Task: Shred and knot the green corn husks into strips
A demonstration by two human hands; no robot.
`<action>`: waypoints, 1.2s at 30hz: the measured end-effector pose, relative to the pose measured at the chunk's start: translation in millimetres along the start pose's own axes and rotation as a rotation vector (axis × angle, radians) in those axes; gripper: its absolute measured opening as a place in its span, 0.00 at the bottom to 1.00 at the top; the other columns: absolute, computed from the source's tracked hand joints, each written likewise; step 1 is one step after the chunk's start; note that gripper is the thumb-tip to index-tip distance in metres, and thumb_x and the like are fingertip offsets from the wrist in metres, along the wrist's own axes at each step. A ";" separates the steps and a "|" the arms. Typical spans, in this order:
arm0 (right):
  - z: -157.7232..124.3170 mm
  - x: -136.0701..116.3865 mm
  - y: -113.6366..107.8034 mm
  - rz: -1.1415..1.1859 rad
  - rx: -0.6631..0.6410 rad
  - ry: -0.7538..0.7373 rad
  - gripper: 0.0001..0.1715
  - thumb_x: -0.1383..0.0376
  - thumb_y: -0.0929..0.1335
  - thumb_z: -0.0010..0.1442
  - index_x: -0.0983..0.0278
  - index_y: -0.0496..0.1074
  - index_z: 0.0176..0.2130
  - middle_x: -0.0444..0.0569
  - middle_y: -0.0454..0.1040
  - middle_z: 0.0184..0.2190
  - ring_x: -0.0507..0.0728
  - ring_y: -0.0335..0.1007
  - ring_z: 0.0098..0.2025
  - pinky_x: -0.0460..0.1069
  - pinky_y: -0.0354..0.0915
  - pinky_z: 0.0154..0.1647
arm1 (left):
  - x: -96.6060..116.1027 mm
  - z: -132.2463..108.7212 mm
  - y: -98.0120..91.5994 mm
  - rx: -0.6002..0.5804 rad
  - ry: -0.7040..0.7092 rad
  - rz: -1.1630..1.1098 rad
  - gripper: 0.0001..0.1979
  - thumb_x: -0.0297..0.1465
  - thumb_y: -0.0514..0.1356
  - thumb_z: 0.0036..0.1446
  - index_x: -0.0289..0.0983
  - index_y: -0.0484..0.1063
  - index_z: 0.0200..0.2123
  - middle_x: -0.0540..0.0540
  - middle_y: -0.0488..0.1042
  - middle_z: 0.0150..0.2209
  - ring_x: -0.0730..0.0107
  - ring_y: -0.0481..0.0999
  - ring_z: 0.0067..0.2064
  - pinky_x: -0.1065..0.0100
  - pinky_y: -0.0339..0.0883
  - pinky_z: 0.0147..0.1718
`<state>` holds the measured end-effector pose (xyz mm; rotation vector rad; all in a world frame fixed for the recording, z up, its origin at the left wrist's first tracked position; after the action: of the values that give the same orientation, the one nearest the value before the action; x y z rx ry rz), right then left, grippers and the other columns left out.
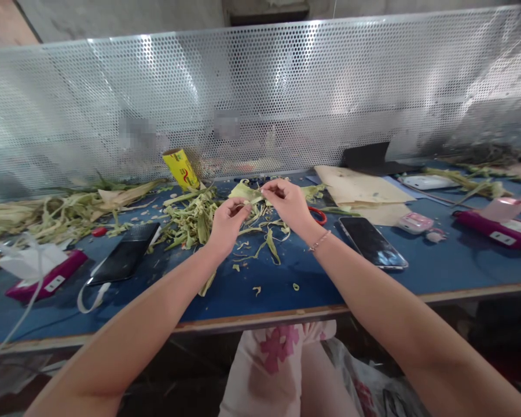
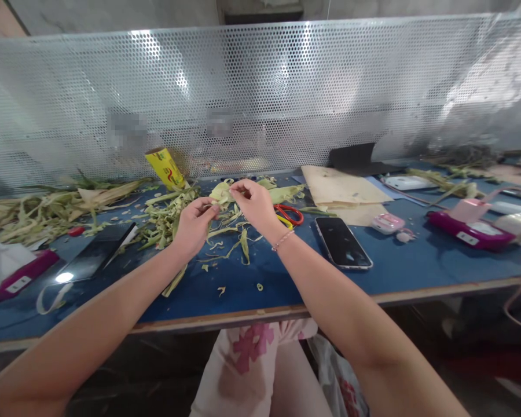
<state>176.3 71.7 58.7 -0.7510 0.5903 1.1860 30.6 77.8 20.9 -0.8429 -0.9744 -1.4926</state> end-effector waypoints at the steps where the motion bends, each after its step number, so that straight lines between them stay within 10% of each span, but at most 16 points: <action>1: 0.0 2.2 2.9 0.014 -0.014 0.005 0.05 0.66 0.64 0.50 0.65 0.68 0.29 0.44 0.69 0.25 0.48 0.59 0.23 0.46 0.58 0.27 | -1.7 0.3 1.5 -0.008 -0.019 -0.051 0.08 0.30 0.64 0.39 0.36 0.69 0.26 0.54 0.66 0.20 0.80 0.63 0.23 0.73 0.57 0.26; 15: -4.0 14.1 27.8 0.009 -0.127 -0.021 0.07 0.65 0.65 0.49 0.65 0.72 0.29 0.46 0.72 0.25 0.49 0.63 0.25 0.46 0.60 0.28 | -25.1 -2.6 6.7 0.032 -0.303 -0.372 0.13 0.26 0.67 0.31 0.35 0.68 0.24 0.55 0.66 0.21 0.82 0.65 0.23 0.75 0.58 0.23; 25: -6.9 12.8 23.2 -0.044 -0.083 -0.015 0.05 0.67 0.66 0.48 0.64 0.66 0.30 0.44 0.70 0.25 0.49 0.65 0.26 0.46 0.62 0.29 | -19.0 0.5 -1.8 0.098 -0.223 -0.281 0.12 0.27 0.66 0.32 0.35 0.66 0.22 0.56 0.65 0.19 0.82 0.64 0.22 0.75 0.56 0.21; 36: -17.9 -31.8 29.1 -0.304 -0.230 -0.389 0.05 0.70 0.61 0.54 0.64 0.66 0.31 0.47 0.69 0.30 0.51 0.62 0.31 0.47 0.60 0.34 | -9.2 4.2 -12.1 0.098 -0.038 -0.008 0.09 0.30 0.66 0.35 0.35 0.70 0.23 0.52 0.71 0.22 0.81 0.65 0.22 0.75 0.57 0.21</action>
<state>139.1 44.4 65.5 -0.7468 0.0144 1.0862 19.9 86.0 12.7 -0.8001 -1.0712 -1.4281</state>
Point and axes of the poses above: each hand's wrist, its own z-axis towards the middle knuckle, its own y-axis out of the palm, x = y × z, the point moved 10 cm from there along z, towards the middle knuckle
